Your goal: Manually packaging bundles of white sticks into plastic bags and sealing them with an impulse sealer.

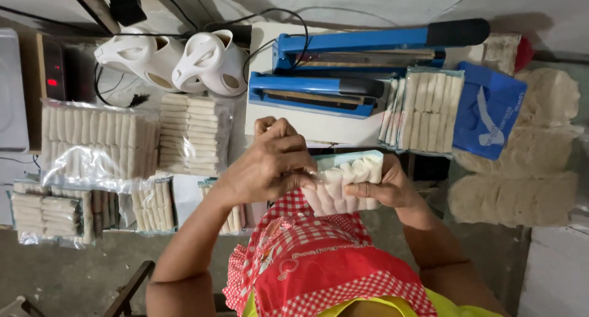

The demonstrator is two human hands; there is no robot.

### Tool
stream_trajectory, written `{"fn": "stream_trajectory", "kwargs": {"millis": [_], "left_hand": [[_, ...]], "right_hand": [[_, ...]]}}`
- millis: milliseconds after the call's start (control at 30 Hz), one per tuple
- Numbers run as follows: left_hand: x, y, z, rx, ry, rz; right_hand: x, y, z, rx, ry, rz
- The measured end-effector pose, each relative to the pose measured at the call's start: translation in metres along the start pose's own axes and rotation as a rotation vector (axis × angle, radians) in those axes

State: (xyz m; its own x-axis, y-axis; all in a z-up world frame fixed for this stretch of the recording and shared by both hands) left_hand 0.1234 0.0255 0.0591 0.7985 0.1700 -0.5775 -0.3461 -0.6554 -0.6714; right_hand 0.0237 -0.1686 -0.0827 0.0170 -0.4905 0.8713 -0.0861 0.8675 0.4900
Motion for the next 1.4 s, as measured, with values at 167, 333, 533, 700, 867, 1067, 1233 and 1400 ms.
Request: {"fn": "stream_trajectory", "kwargs": {"millis": [167,333,533,700,867,1067,1233,1400], "left_hand": [[0.0,0.011,0.007,-0.036,0.022,-0.061],[0.007,0.014,0.01,0.023,0.068,-0.134],[0.029,0.002,0.024,-0.127,-0.211,0.397],[0.035,0.075,0.046,-0.163,-0.685,0.775],[0.038,0.063,0.026,-0.253,-0.903,0.626],[0.124,0.142,0.082,-0.187,-1.245,0.8],[0.188,0.182,0.099,0.068,-1.146,0.487],[0.194,0.199,0.092,-0.16,-0.605,-0.348]], "right_hand": [[0.023,0.014,-0.015,0.02,0.001,0.007],[0.005,0.0,-0.006,0.086,0.024,-0.074],[-0.002,-0.014,-0.007,0.03,0.034,-0.124],[-0.008,-0.028,0.006,-0.033,-0.052,-0.108],[0.021,-0.006,-0.014,-0.019,-0.052,-0.131],[-0.065,-0.01,0.0,-0.307,0.303,-0.189],[-0.146,-0.065,0.016,-0.389,0.401,-0.172],[-0.153,-0.068,-0.004,-0.507,0.329,-0.221]]}}
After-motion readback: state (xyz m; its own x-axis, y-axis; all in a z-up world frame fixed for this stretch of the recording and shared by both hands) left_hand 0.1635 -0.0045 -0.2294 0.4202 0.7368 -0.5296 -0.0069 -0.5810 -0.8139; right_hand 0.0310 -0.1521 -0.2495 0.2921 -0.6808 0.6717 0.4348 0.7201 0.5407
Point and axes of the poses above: each hand's wrist, its own z-axis away from the middle knuckle, its own y-axis out of the palm, x = y × z, the point moved 8 cm from there along -z, towards the middle knuckle, and after that the axes turned 14 degrees about -z, right-handed, at the moved point
